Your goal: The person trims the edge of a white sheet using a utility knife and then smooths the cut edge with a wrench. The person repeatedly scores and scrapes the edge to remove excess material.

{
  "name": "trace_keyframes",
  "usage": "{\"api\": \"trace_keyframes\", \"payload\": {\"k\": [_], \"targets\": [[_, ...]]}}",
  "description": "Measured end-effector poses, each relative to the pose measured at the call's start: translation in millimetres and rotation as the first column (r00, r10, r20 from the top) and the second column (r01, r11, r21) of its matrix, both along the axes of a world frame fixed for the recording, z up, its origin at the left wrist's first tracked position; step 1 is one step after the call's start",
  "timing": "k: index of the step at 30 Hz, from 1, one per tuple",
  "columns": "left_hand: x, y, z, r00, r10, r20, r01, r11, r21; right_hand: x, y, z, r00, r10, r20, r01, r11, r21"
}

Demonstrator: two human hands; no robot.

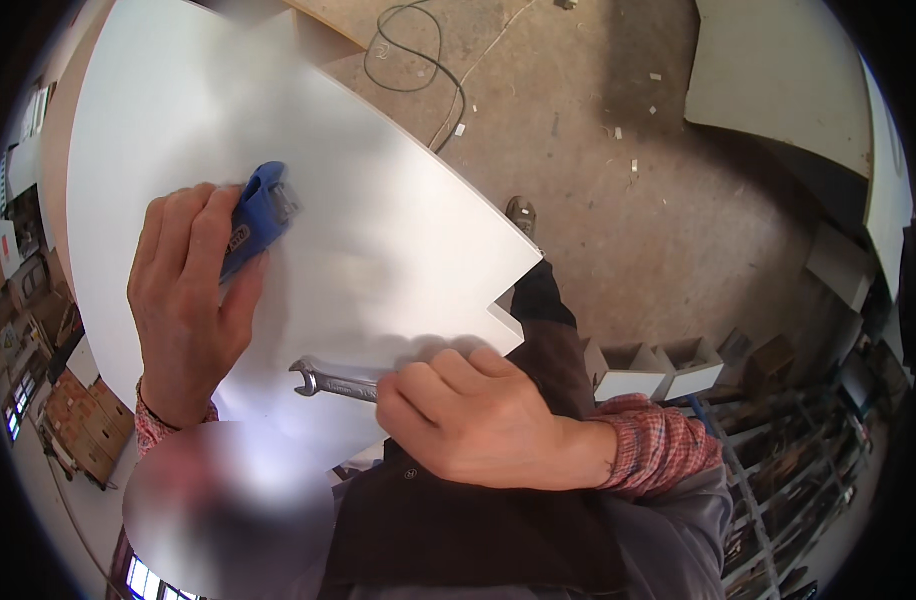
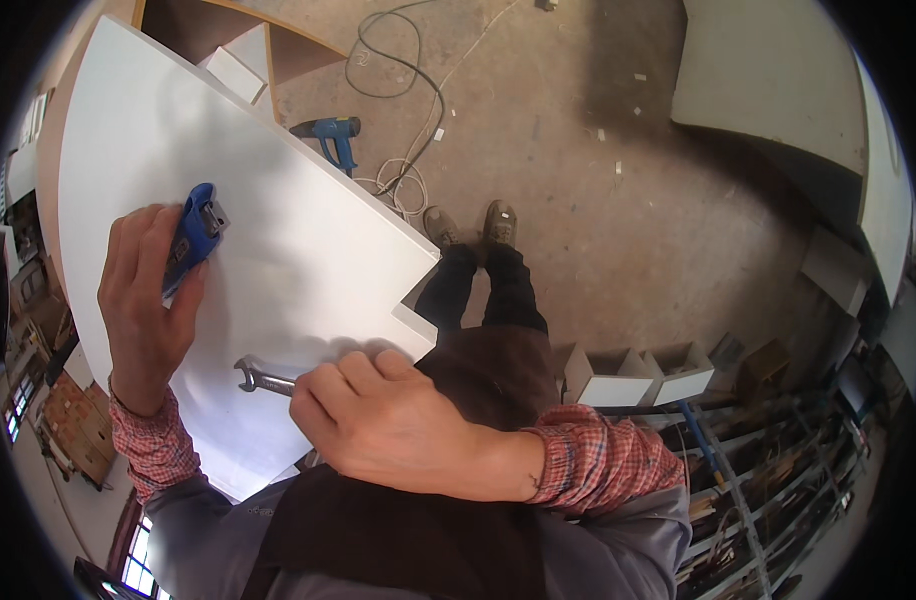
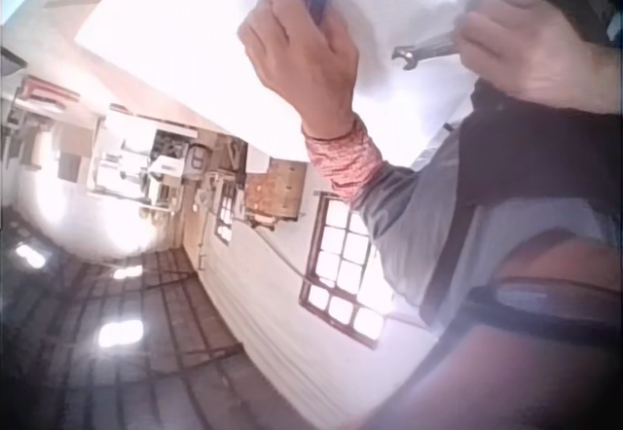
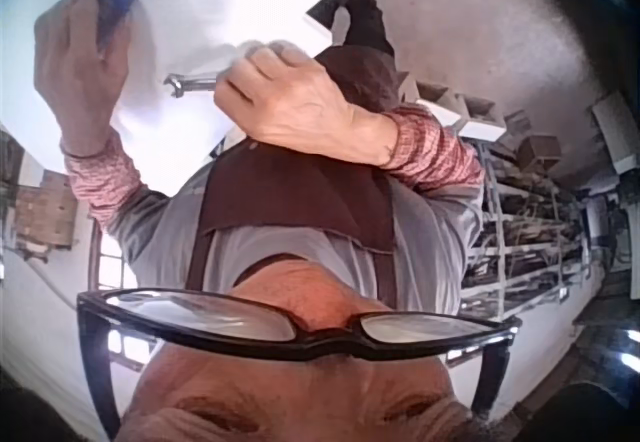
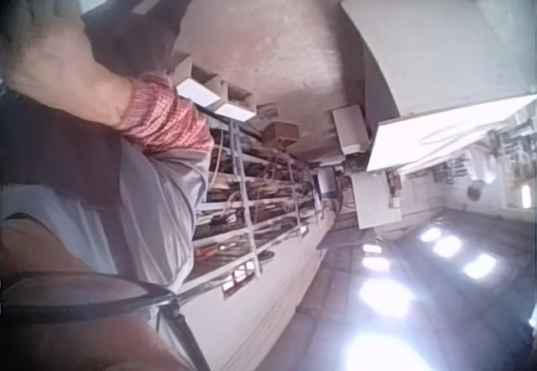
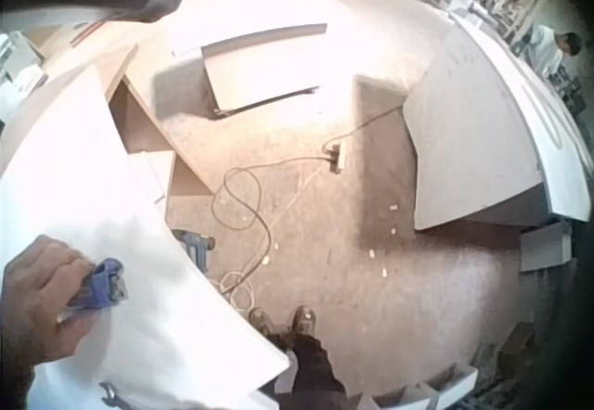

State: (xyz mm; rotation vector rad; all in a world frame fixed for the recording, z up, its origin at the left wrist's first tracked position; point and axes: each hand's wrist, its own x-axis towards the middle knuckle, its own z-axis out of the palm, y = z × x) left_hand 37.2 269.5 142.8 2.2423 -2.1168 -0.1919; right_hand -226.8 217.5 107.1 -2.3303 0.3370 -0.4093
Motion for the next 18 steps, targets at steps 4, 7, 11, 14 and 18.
{"api": "trace_keyframes", "payload": {"k": [4,7,11,14,18], "targets": [[-0.5,4.1,-5.5,0.997,-0.068,-0.034,0.062,0.986,-0.157,-42.1,-28.3,-9.1,0.969,-0.114,0.220,0.045,0.954,0.295],[-13.0,5.5,-6.2,0.940,-0.299,-0.167,0.250,0.932,-0.263,-72.9,-43.2,-21.1,0.930,-0.343,0.130,0.275,0.887,0.372],[-61.6,-35.9,-22.7,0.822,-0.443,-0.358,0.369,0.893,-0.259,-60.2,-48.6,-55.7,0.885,-0.440,0.151,0.363,0.856,0.367],[-63.6,-75.1,-38.5,0.829,-0.465,-0.312,0.415,0.884,-0.215,-52.5,-41.6,-75.6,0.842,-0.512,0.172,0.421,0.822,0.384],[-48.6,-97.9,-40.7,0.790,-0.493,-0.366,0.491,0.865,-0.105,-48.1,-39.6,-91.8,0.873,-0.419,0.251,0.343,0.891,0.296]]}}
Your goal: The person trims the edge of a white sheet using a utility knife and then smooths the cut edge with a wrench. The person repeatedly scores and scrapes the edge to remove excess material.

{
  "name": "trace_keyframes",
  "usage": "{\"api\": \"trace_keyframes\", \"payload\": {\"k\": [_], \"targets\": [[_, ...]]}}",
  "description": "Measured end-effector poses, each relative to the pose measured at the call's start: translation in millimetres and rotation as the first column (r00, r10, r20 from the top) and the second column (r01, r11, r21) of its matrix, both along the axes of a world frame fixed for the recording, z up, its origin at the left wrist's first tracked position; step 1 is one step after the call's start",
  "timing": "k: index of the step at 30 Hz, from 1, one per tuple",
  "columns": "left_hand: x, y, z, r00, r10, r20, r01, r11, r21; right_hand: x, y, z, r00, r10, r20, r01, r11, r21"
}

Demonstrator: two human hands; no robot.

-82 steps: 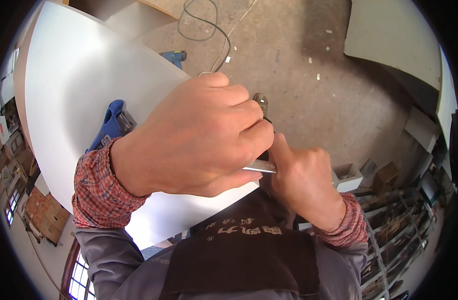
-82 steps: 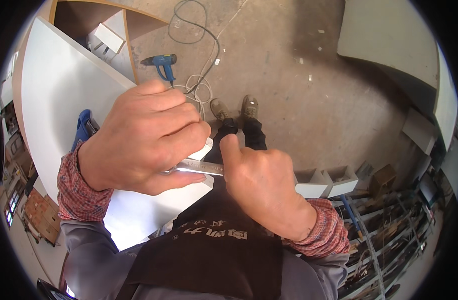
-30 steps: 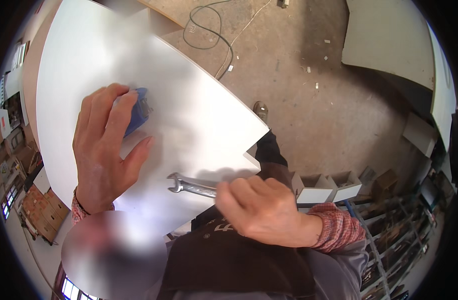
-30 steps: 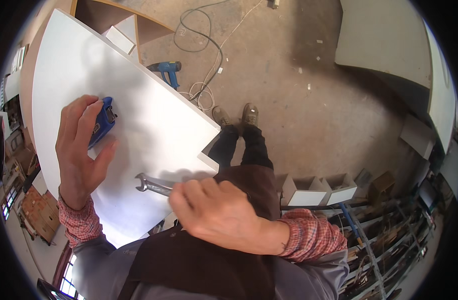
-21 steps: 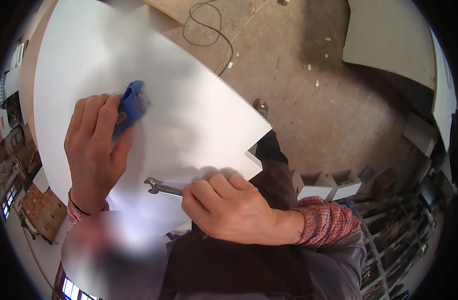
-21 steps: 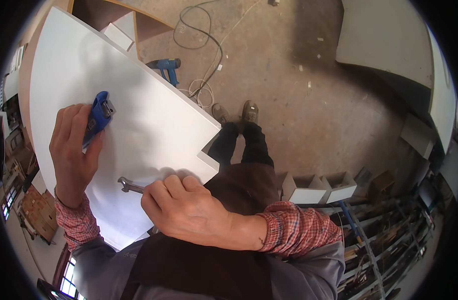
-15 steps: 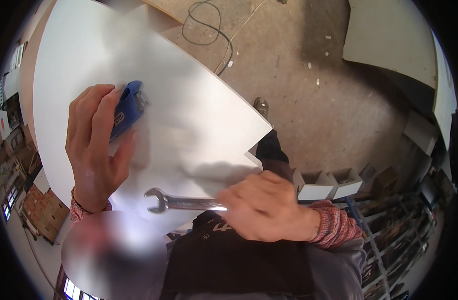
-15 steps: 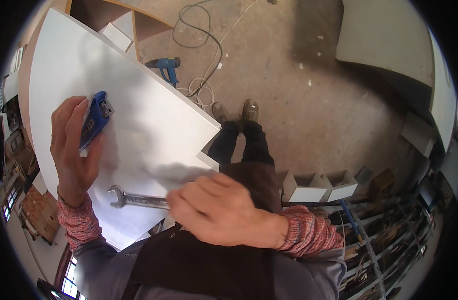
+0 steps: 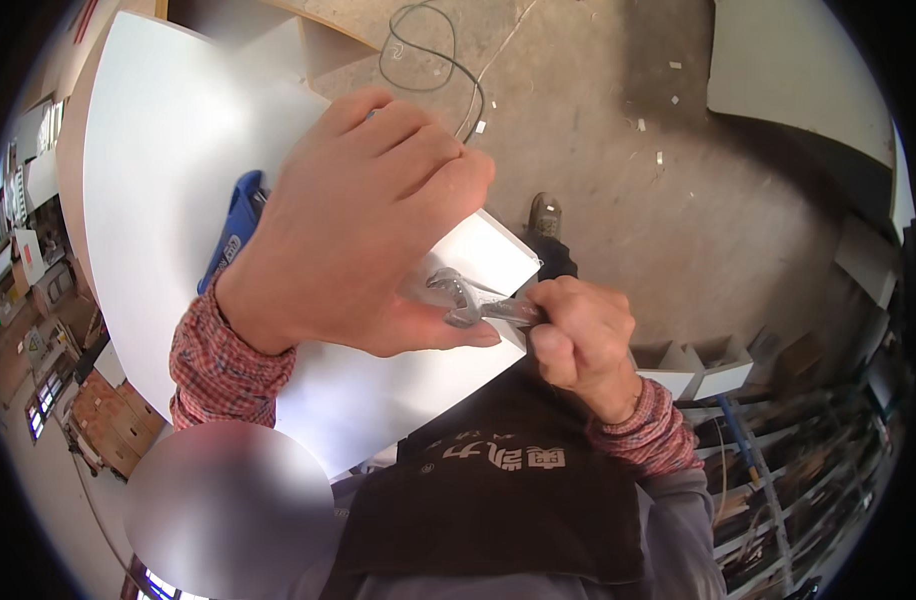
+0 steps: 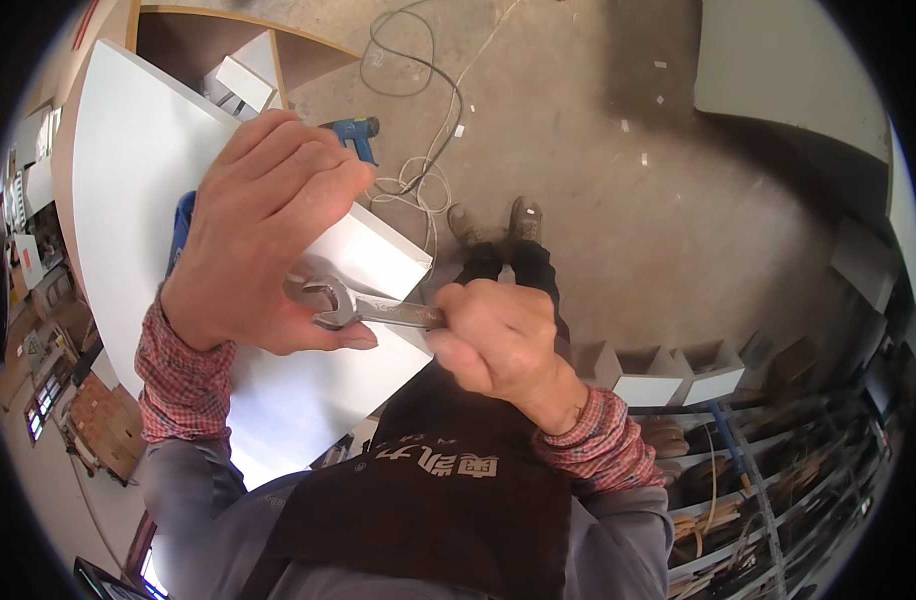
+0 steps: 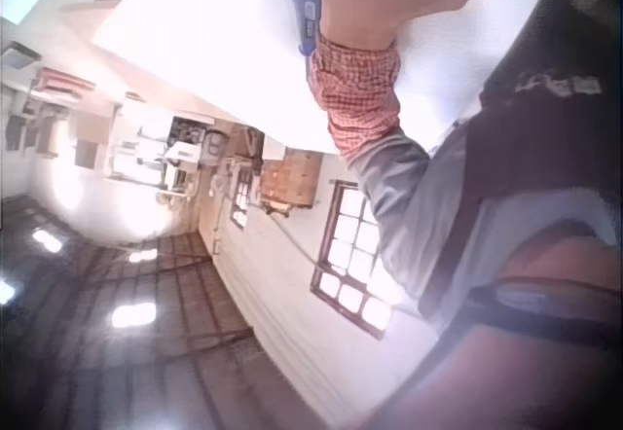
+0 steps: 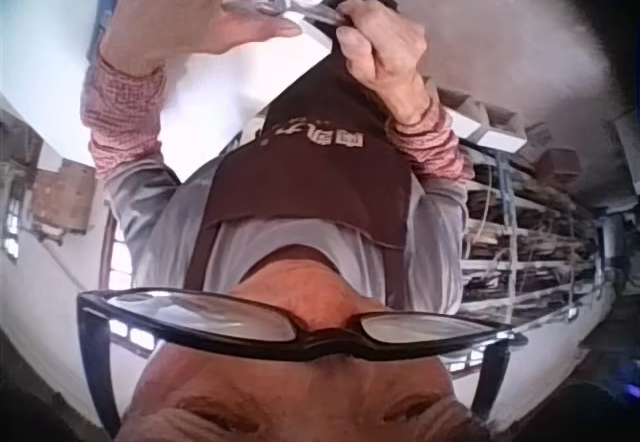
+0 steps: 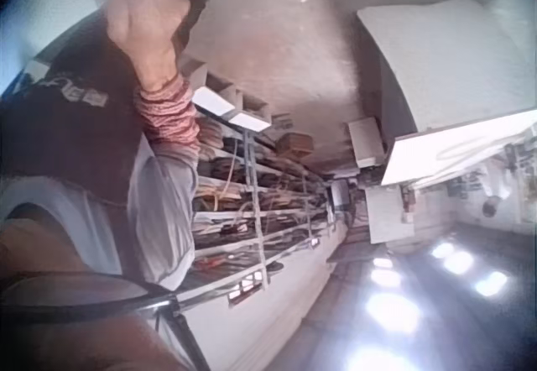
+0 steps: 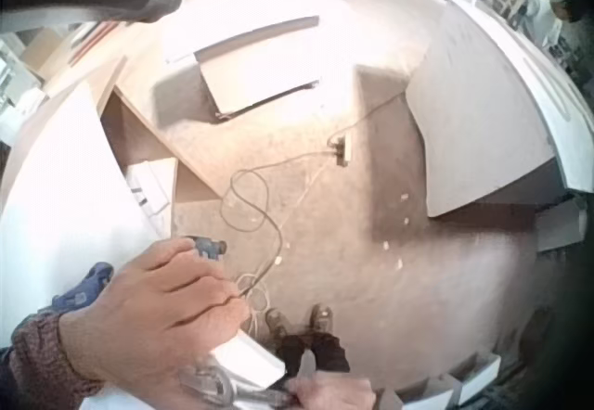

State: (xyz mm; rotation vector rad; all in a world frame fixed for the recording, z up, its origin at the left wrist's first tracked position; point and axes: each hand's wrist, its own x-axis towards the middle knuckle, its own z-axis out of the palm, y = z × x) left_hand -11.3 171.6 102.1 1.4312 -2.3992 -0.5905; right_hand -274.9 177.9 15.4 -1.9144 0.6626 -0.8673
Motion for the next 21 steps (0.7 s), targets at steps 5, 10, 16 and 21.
{"api": "trace_keyframes", "payload": {"k": [5,10,16,21], "targets": [[-4.2,-5.3,-9.2,0.994,-0.095,-0.060,0.097,0.995,0.026,1.9,-5.6,1.7,0.983,0.133,-0.130,-0.143,0.987,-0.068],[-5.9,-7.7,-14.3,0.988,-0.119,-0.095,0.121,0.992,0.021,-2.0,-16.9,8.7,0.960,0.167,-0.224,-0.202,0.968,-0.148],[-6.1,-9.0,-14.2,0.986,-0.122,-0.113,0.126,0.992,0.030,-1.8,-30.7,8.7,0.949,0.167,-0.269,-0.230,0.947,-0.224],[-0.6,-10.6,-14.0,0.987,-0.116,-0.112,0.121,0.992,0.037,0.4,-39.4,12.5,0.942,0.172,-0.289,-0.248,0.936,-0.251]]}}
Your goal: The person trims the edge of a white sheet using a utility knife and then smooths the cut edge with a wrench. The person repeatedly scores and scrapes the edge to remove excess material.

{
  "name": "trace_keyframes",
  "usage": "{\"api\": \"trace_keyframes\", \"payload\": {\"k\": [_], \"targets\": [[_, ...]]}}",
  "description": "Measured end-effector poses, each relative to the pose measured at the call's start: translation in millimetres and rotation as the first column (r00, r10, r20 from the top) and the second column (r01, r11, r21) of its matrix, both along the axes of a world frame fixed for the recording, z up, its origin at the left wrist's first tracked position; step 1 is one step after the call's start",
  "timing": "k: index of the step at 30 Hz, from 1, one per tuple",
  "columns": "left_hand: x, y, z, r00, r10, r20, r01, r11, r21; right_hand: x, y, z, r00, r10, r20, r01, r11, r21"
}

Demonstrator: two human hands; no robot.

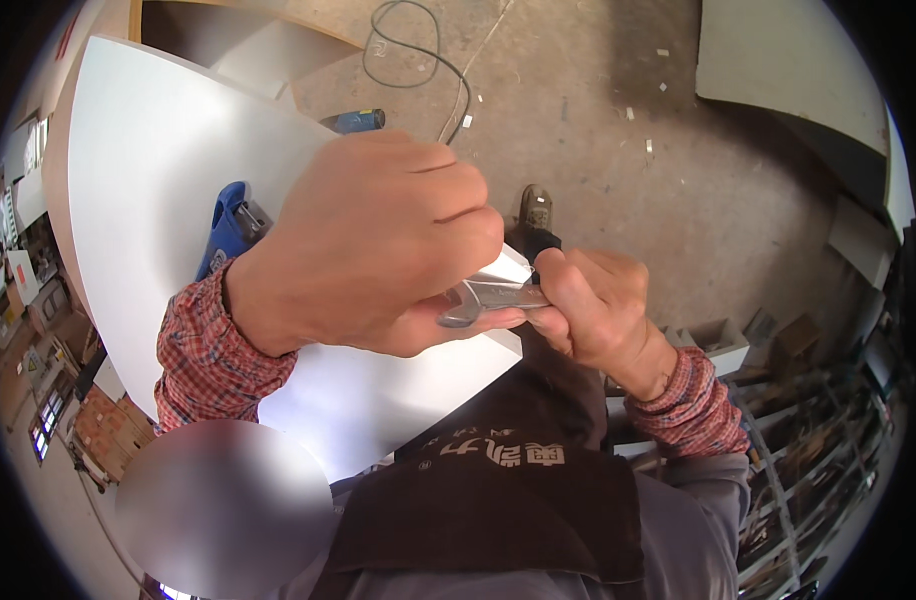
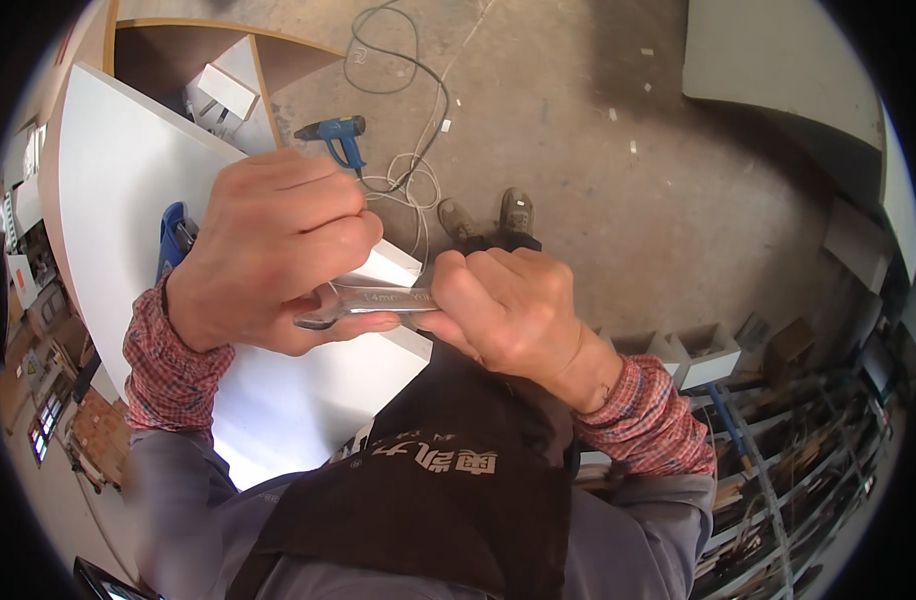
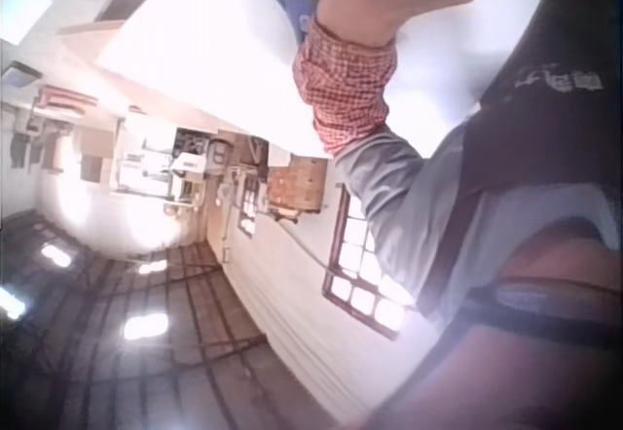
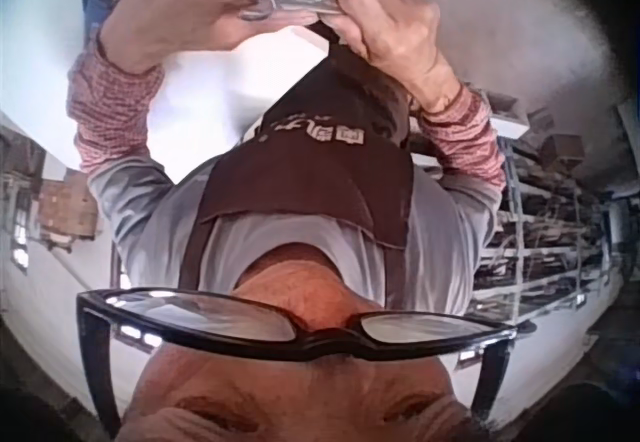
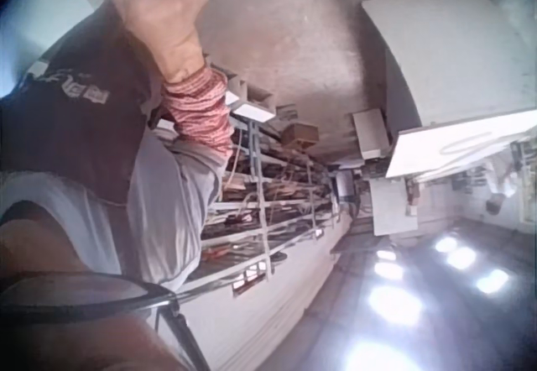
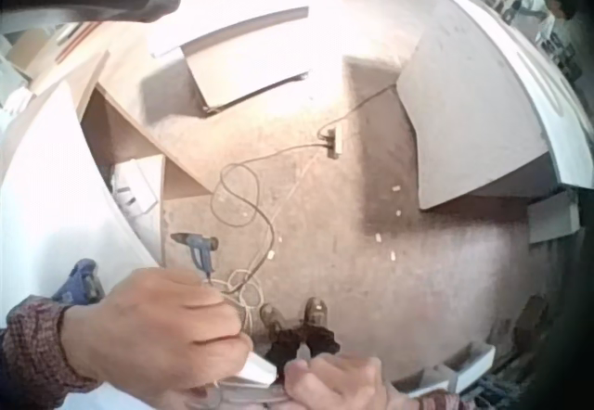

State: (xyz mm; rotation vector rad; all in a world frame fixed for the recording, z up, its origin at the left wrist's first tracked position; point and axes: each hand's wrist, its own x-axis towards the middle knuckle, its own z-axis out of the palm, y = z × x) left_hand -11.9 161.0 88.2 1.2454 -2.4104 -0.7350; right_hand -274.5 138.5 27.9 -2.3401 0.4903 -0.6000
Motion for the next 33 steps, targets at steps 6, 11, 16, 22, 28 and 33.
{"api": "trace_keyframes", "payload": {"k": [6,11,16,22,28,33], "targets": [[-1.8,0.5,0.1,1.000,0.001,-0.022,0.000,1.000,0.022,3.0,9.5,1.0,0.998,-0.057,0.017,0.058,0.998,-0.017],[-1.8,-0.7,1.1,1.000,-0.005,0.000,0.005,0.999,0.038,1.3,-6.0,-0.7,1.000,-0.007,0.019,0.009,0.997,-0.077],[-0.9,-0.9,-1.7,1.000,-0.011,-0.004,0.011,0.999,0.037,-0.2,5.1,-4.3,0.999,-0.028,0.016,0.029,0.998,-0.059],[-3.1,-0.4,-1.0,1.000,-0.010,0.000,0.010,0.999,0.045,-0.8,-17.7,-7.2,1.000,0.022,0.016,-0.020,0.993,-0.114],[1.7,0.0,-1.4,0.998,0.003,-0.063,0.000,0.999,0.048,0.5,-5.1,4.7,0.999,-0.043,0.021,0.044,0.995,-0.093],[4.9,-1.3,0.1,0.998,-0.047,-0.047,0.050,0.997,0.055,0.4,6.1,21.6,0.993,0.001,-0.114,-0.005,0.999,-0.031]]}}
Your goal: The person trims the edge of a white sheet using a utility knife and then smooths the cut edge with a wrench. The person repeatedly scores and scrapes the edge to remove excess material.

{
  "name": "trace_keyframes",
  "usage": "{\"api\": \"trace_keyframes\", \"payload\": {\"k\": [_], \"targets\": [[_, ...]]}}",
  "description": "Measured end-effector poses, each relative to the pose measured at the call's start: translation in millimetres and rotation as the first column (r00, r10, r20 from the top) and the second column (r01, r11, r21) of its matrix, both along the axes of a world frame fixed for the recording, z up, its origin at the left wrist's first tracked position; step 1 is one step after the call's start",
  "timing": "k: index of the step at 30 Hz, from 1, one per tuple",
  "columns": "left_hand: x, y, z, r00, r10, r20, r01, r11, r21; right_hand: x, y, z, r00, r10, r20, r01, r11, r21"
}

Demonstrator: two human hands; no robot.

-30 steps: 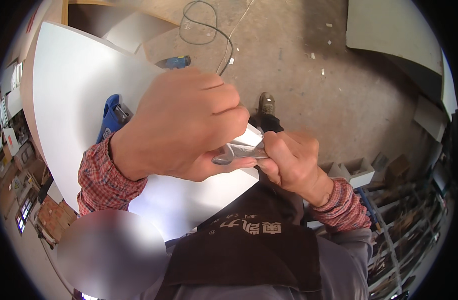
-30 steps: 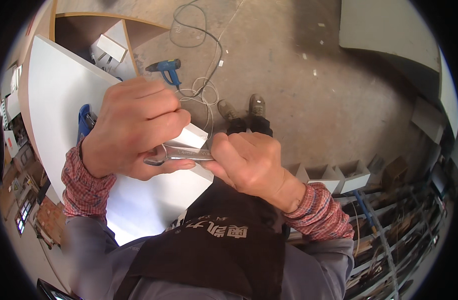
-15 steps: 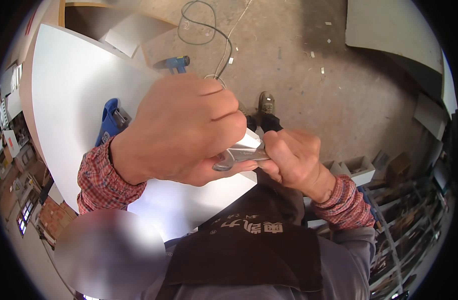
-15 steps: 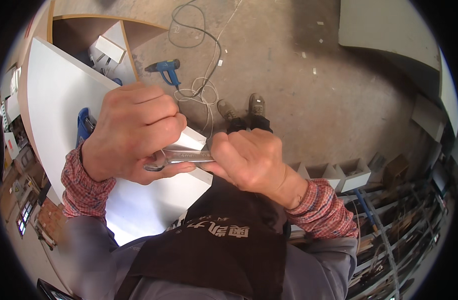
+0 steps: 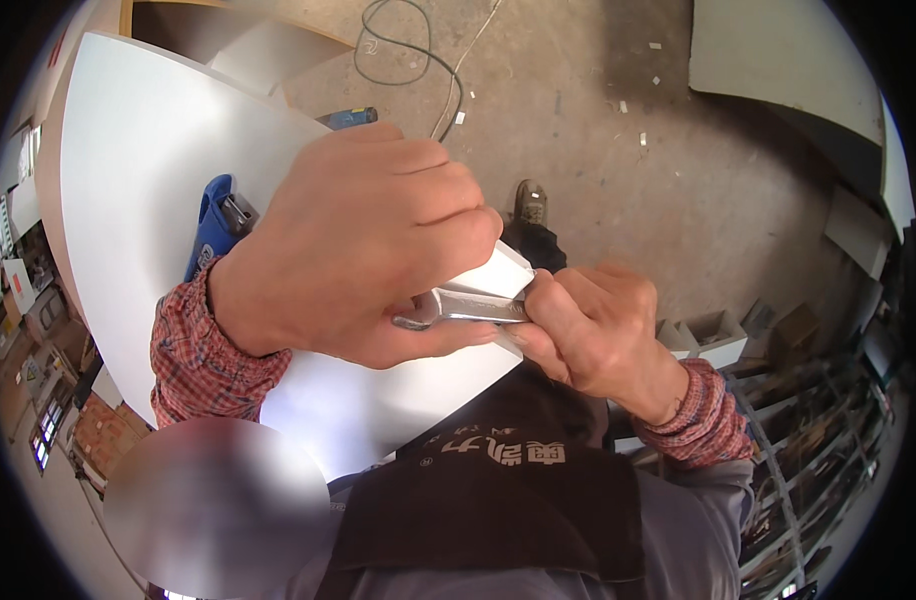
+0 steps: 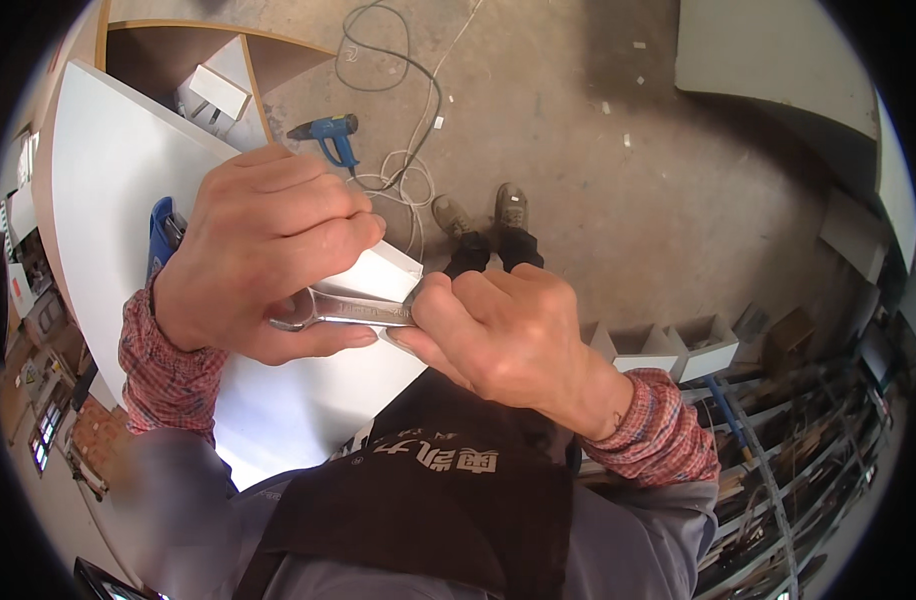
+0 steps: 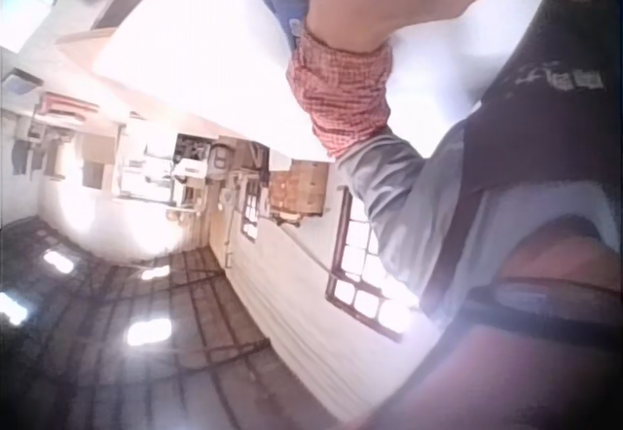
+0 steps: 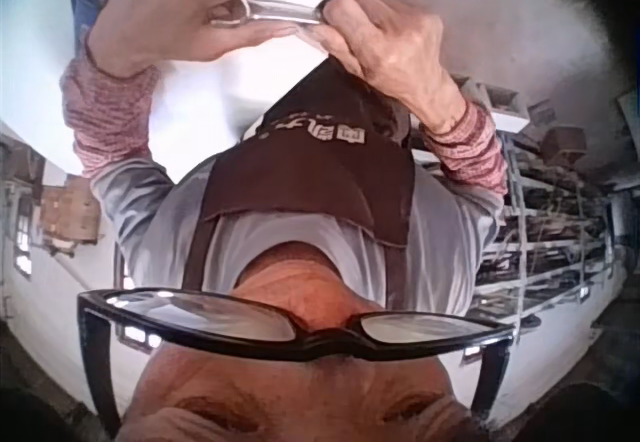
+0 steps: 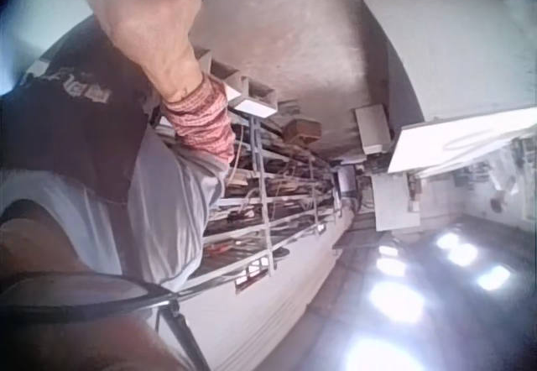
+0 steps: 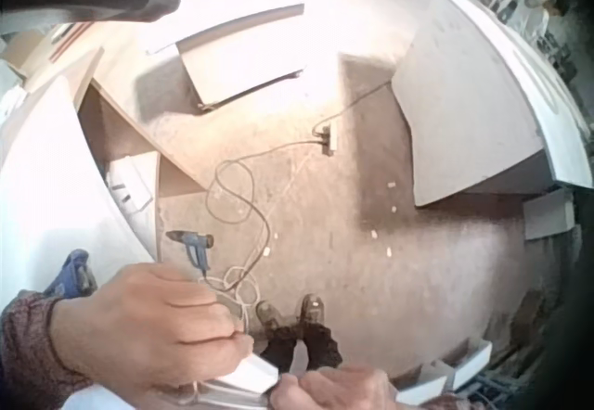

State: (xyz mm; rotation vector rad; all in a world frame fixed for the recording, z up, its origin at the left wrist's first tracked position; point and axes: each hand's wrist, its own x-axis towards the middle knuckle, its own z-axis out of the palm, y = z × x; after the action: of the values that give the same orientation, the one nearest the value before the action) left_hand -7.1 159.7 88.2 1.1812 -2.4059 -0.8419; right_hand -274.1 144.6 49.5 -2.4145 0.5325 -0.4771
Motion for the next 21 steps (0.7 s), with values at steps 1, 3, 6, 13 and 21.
{"api": "trace_keyframes", "payload": {"k": [1,3,6,13,21], "targets": [[-0.3,0.4,0.7,1.000,0.005,-0.010,-0.005,1.000,0.007,-0.1,-0.4,3.6,1.000,0.005,-0.030,-0.005,1.000,-0.004],[-1.9,1.1,2.8,1.000,0.015,-0.028,-0.014,1.000,0.022,-0.3,-3.2,8.8,0.997,0.022,-0.069,-0.022,1.000,-0.010],[-0.8,0.5,2.0,1.000,0.003,0.006,-0.004,0.999,0.040,0.8,-12.2,10.0,0.995,0.033,-0.097,-0.035,0.999,-0.018],[0.2,0.1,2.2,0.997,-0.040,0.061,0.037,0.998,0.047,-2.8,-17.1,21.9,0.988,0.041,-0.147,-0.045,0.999,-0.024],[1.0,2.5,4.1,0.999,0.021,-0.044,-0.017,0.997,0.081,-10.9,-18.9,15.5,0.985,-0.082,-0.153,0.086,0.996,0.023]]}}
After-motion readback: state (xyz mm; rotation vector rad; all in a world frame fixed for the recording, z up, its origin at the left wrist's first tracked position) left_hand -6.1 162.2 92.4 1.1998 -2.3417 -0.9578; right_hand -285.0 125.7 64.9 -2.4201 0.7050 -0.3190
